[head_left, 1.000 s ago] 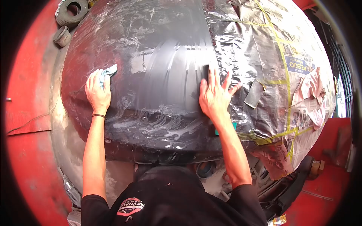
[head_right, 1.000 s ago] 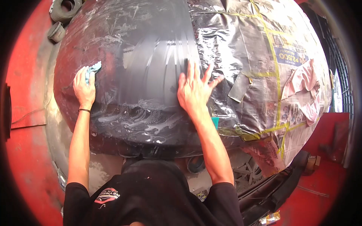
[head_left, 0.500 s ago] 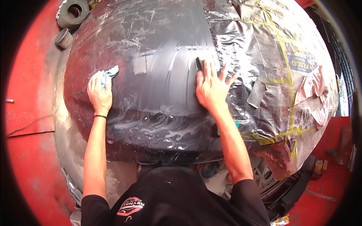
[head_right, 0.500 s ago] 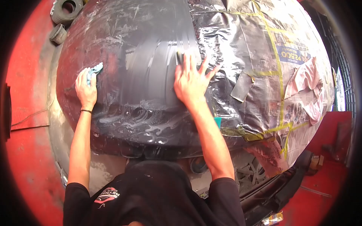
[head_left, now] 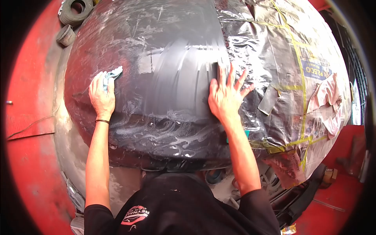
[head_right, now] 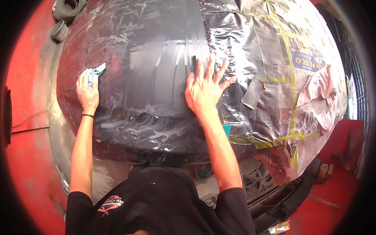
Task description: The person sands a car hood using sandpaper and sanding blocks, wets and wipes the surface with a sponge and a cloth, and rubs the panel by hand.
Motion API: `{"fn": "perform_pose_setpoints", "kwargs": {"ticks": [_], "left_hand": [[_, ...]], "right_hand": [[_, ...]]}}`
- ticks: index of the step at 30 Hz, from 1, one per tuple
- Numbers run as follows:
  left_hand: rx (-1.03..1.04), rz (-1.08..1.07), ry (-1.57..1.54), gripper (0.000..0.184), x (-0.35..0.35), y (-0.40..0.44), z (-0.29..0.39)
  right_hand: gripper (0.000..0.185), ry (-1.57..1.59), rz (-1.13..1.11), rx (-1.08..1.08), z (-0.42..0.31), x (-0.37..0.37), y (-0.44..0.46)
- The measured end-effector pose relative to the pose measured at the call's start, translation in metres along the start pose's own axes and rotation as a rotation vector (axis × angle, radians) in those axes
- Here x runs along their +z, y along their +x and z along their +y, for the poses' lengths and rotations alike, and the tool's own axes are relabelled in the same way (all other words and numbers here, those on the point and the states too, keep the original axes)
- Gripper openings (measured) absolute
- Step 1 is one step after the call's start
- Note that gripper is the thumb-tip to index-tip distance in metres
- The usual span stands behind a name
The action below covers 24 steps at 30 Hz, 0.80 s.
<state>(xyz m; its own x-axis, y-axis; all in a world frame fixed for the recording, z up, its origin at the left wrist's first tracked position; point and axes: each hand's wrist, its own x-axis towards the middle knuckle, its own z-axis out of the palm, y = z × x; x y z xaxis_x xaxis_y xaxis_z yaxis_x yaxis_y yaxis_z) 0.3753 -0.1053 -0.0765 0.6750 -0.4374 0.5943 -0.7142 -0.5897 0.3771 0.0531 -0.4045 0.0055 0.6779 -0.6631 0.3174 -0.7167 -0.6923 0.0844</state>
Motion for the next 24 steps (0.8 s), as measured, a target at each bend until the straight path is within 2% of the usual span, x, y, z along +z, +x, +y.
{"fn": "perform_pose_setpoints", "kwargs": {"ticks": [7, 12, 15, 20, 24], "left_hand": [[-0.008, -0.004, -0.004, 0.045, -0.001, 0.0, 0.0], [-0.008, -0.001, -0.005, 0.045, 0.0, 0.0, -0.002], [-0.013, -0.001, -0.015, 0.045, 0.0, 0.0, 0.0], [-0.002, 0.004, -0.005, 0.046, 0.002, 0.001, -0.003], [-0.017, -0.005, -0.005, 0.046, 0.0, 0.0, -0.001]], "right_hand": [[0.069, -0.073, 0.035, 0.015, 0.005, 0.019, 0.03], [0.069, -0.076, -0.049, 0.055, 0.0, 0.01, 0.003], [0.069, -0.127, -0.006, 0.023, 0.001, 0.014, 0.032], [0.067, -0.129, -0.09, -0.039, 0.009, -0.012, 0.015], [0.059, -0.121, -0.002, -0.084, 0.033, -0.02, 0.039]]}}
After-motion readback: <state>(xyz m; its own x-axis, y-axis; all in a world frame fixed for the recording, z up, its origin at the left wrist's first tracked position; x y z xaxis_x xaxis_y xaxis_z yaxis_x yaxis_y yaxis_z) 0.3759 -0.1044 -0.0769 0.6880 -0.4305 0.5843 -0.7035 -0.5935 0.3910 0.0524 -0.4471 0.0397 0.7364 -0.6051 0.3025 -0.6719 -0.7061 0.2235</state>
